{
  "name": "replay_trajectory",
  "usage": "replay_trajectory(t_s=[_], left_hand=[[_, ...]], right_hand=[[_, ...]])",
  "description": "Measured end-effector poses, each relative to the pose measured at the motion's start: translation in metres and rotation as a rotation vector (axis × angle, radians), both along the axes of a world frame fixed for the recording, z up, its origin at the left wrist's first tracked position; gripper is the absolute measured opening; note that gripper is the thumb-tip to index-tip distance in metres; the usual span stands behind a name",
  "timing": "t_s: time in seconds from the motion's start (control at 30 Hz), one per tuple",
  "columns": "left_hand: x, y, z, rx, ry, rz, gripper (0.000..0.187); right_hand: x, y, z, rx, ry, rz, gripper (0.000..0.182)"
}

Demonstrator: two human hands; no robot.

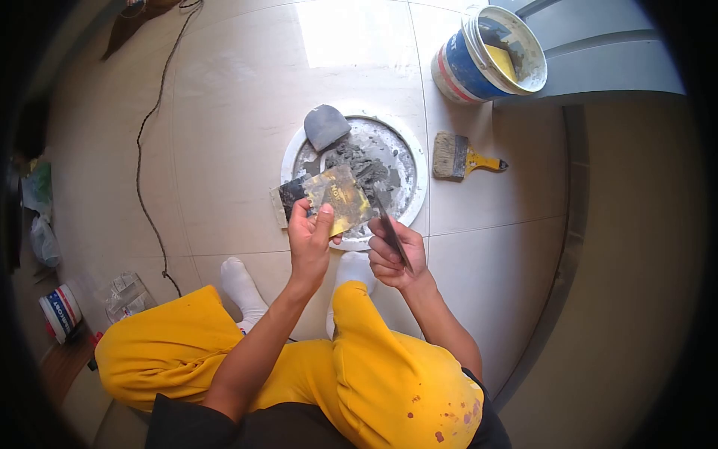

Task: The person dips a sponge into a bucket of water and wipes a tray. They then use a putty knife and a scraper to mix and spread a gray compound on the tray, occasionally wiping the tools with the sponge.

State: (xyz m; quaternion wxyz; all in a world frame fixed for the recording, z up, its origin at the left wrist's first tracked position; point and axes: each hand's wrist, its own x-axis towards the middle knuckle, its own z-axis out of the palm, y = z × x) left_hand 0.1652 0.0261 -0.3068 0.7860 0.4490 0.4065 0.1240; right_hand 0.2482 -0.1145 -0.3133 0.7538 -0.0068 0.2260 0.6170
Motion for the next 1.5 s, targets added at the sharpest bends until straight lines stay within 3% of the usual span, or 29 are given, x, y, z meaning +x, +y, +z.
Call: replay_trajectory(t_s=[0.17,0.27,0.3,0.4,0.43,0.5,0.57,0.6,0.63,0.7,0.77,0.83,0.93,1.0,1.03,1.07,1.13,1.23,1.3,1.43,1.5], left_hand=[[0.001,-0.003,0.015,-0.032,-0.098,0.027,0.031],[0.001,0.004,0.016,0.059,-0.054,-0.024,0.029],[0.0,0.01,0.01,0.067,-0.03,-0.024,0.028],[-0.006,0.026,-0.016,0.134,0.1,0.015,0.025],[-0.005,0.03,-0.017,0.141,0.119,0.023,0.026],[-0.004,0.037,-0.016,0.191,0.166,-0.026,0.026],[-0.002,0.038,-0.019,0.198,0.15,-0.044,0.027],[-0.003,0.037,-0.021,0.173,0.16,-0.049,0.029],[-0.003,0.035,-0.017,0.182,0.166,-0.056,0.029],[-0.003,0.034,-0.008,0.306,0.218,-0.147,0.031],[-0.007,0.038,-0.007,0.262,0.213,-0.133,0.032],[-0.009,0.049,-0.003,0.398,0.279,-0.14,0.032],[-0.008,0.065,0.001,0.387,0.255,-0.048,0.026],[-0.01,0.075,-0.002,0.368,0.247,-0.015,0.024],[-0.009,0.076,0.001,0.388,0.216,0.022,0.023],[-0.009,0.077,0.004,0.378,0.207,0.025,0.022],[-0.011,0.08,0.004,0.375,0.2,0.017,0.021],[-0.01,0.076,-0.001,0.346,0.212,0.007,0.021],[-0.008,0.072,-0.005,0.333,0.221,0.009,0.021],[-0.01,0.072,-0.009,0.307,0.192,0.009,0.02],[-0.011,0.073,-0.009,0.304,0.212,0.013,0.021]], right_hand=[[0.002,0.006,-0.006,-0.333,-0.181,0.066,0.025],[0.009,0.012,0.0,-0.76,-0.271,0.1,0.02],[0.011,-0.006,-0.018,-0.592,-0.333,0.03,0.03],[0.021,-0.015,-0.005,-0.805,-0.865,-0.078,0.034],[0.025,-0.016,0.007,-0.964,-1.21,-0.052,0.028],[0.031,-0.021,0.034,-1.281,-1.97,0.298,0.023],[0.022,0.001,0.063,-1.037,-2.247,-0.03,0.021],[0.018,0.009,0.066,-0.876,-2.435,-0.04,0.023],[0.014,0.017,0.066,-0.732,-2.584,0.009,0.028],[0.01,0.025,0.041,-0.847,-2.767,0.249,0.034],[0.024,0.028,0.027,-0.983,-2.75,0.354,0.034],[0.019,0.032,0.044,-1.027,-2.661,0.233,0.035],[0.007,0.037,0.071,-0.935,-2.551,-0.277,0.038],[0.003,0.036,0.052,-0.908,-2.49,-0.502,0.035],[0.002,0.035,0.041,-0.998,-2.477,-0.234,0.029],[0.004,0.024,0.014,-1.014,-2.492,0.367,0.024],[0.004,0.014,0.015,-1.142,-2.291,0.269,0.019],[0.025,-0.007,0.024,-1.217,-2.189,0.203,0.021],[0.046,-0.02,0.024,-1.398,-1.757,0.168,0.026],[0.115,-0.074,-0.053,-1.449,-1.453,-0.297,0.035],[0.144,-0.086,-0.061,-1.519,-1.439,-0.273,0.034]])
